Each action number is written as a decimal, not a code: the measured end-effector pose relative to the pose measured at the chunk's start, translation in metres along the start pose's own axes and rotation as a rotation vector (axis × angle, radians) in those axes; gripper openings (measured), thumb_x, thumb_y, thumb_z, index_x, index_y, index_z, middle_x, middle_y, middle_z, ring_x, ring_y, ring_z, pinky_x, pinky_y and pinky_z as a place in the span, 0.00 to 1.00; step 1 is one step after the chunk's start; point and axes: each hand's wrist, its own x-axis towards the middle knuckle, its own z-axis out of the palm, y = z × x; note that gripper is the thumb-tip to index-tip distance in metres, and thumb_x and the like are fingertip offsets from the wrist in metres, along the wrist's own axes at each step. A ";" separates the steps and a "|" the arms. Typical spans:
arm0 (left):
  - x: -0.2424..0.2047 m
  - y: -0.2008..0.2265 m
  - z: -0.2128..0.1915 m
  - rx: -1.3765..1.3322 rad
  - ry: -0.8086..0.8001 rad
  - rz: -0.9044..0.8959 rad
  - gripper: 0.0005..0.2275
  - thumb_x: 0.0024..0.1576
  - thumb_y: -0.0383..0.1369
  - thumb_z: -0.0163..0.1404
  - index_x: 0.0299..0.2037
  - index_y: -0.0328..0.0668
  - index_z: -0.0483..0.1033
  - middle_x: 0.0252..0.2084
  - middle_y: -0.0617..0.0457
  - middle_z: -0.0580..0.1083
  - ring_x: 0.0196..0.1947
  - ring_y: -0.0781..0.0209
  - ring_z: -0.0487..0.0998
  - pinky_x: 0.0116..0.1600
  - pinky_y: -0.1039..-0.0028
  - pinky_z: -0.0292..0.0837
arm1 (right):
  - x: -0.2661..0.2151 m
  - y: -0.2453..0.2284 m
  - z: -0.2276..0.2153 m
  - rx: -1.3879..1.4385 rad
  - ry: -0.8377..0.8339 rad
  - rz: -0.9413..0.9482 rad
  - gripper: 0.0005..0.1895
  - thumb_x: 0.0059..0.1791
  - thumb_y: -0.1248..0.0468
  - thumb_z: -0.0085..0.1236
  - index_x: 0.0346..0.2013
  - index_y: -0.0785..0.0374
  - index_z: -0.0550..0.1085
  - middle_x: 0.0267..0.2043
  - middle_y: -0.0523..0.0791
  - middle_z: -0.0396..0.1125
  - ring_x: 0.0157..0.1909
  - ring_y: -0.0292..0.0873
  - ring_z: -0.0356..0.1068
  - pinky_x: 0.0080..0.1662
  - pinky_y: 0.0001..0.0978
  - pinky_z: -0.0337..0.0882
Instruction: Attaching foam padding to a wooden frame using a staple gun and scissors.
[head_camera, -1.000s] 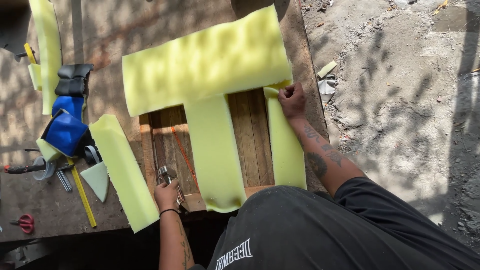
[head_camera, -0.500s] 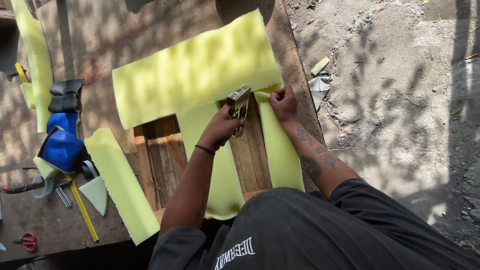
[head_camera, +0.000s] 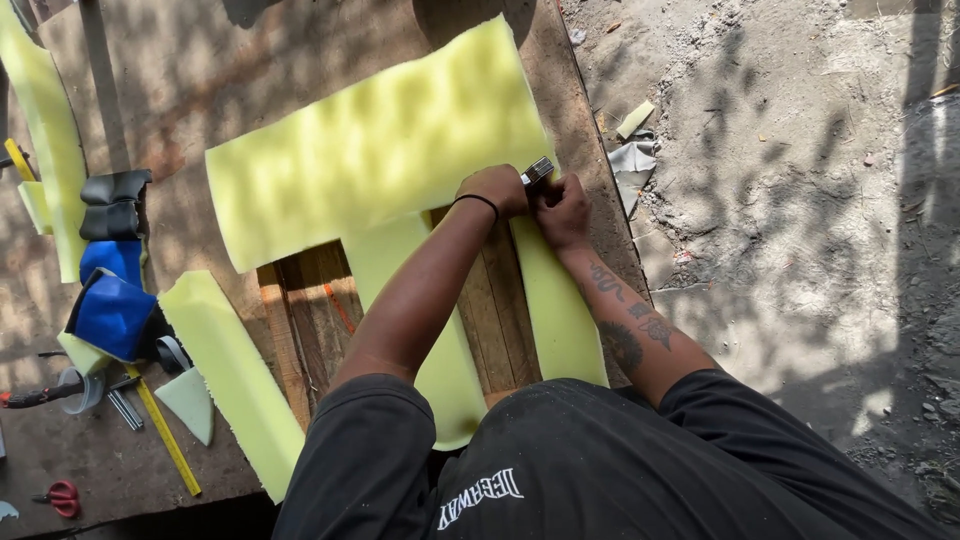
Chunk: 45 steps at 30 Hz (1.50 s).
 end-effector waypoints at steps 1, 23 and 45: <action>-0.001 0.000 -0.002 0.001 0.000 -0.002 0.16 0.47 0.45 0.55 0.35 0.43 0.84 0.28 0.46 0.78 0.34 0.42 0.82 0.43 0.53 0.76 | 0.001 0.000 0.003 0.001 -0.001 0.000 0.08 0.41 0.60 0.60 0.32 0.52 0.70 0.25 0.45 0.71 0.38 0.53 0.76 0.41 0.52 0.73; -0.024 0.005 -0.030 0.037 -0.193 0.023 0.16 0.48 0.37 0.48 0.39 0.34 0.81 0.35 0.43 0.77 0.41 0.45 0.82 0.47 0.56 0.74 | 0.003 0.002 0.002 0.033 0.049 0.039 0.05 0.39 0.62 0.59 0.26 0.52 0.71 0.20 0.42 0.70 0.33 0.50 0.76 0.38 0.47 0.74; -0.206 -0.073 -0.032 -0.648 0.187 -0.185 0.15 0.54 0.42 0.49 0.39 0.35 0.69 0.32 0.35 0.69 0.38 0.37 0.77 0.40 0.46 0.66 | -0.011 -0.020 -0.018 0.072 -0.048 -0.361 0.08 0.44 0.69 0.58 0.37 0.55 0.76 0.28 0.47 0.64 0.30 0.50 0.74 0.35 0.46 0.74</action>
